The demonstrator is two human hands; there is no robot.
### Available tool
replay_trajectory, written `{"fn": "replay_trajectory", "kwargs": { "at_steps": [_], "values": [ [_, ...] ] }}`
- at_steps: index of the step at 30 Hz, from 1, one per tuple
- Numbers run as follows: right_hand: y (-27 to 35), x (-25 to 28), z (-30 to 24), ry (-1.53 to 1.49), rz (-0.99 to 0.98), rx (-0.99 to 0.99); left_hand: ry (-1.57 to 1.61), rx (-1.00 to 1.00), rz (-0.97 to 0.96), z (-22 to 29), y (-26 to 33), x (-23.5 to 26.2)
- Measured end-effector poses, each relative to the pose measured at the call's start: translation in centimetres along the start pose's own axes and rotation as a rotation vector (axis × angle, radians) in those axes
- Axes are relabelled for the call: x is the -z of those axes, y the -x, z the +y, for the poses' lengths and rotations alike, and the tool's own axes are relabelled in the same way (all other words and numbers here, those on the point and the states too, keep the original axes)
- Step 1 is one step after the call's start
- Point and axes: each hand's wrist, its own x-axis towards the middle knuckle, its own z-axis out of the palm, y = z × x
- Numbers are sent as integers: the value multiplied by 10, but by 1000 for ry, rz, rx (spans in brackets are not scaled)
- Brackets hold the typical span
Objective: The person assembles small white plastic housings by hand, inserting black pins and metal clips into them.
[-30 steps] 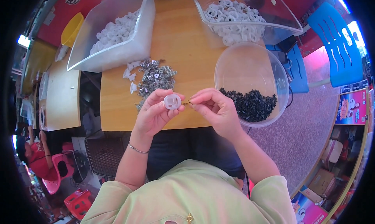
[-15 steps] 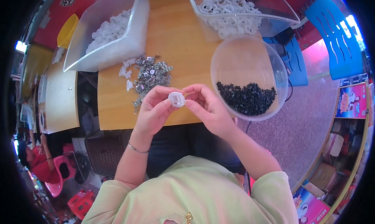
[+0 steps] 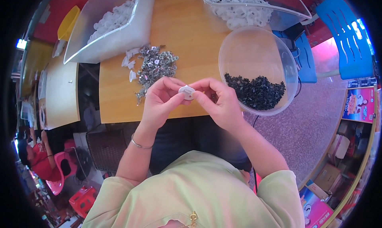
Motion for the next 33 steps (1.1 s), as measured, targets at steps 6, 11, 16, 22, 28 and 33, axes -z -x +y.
{"fn": "replay_trajectory", "kwargs": {
  "at_steps": [6,11,16,22,28,33],
  "values": [
    [1,2,-5,-11,-74,-120,-87,67,59,0,1,-3],
    [0,2,4,-5,-84,-82,-84,141,46,-1,2,0],
    [-1,2,3,22,-101,-100,-93,165,51,0,2,0],
    [-2,1,5,-18,-108,-106,-102,180,55,-2,2,2],
    [-1,1,5,-16,-107,-113,-118,191,8,-2,3,5],
    [0,2,8,0,-107,-105,-121,197,17,-3,4,4]
  ]
}}
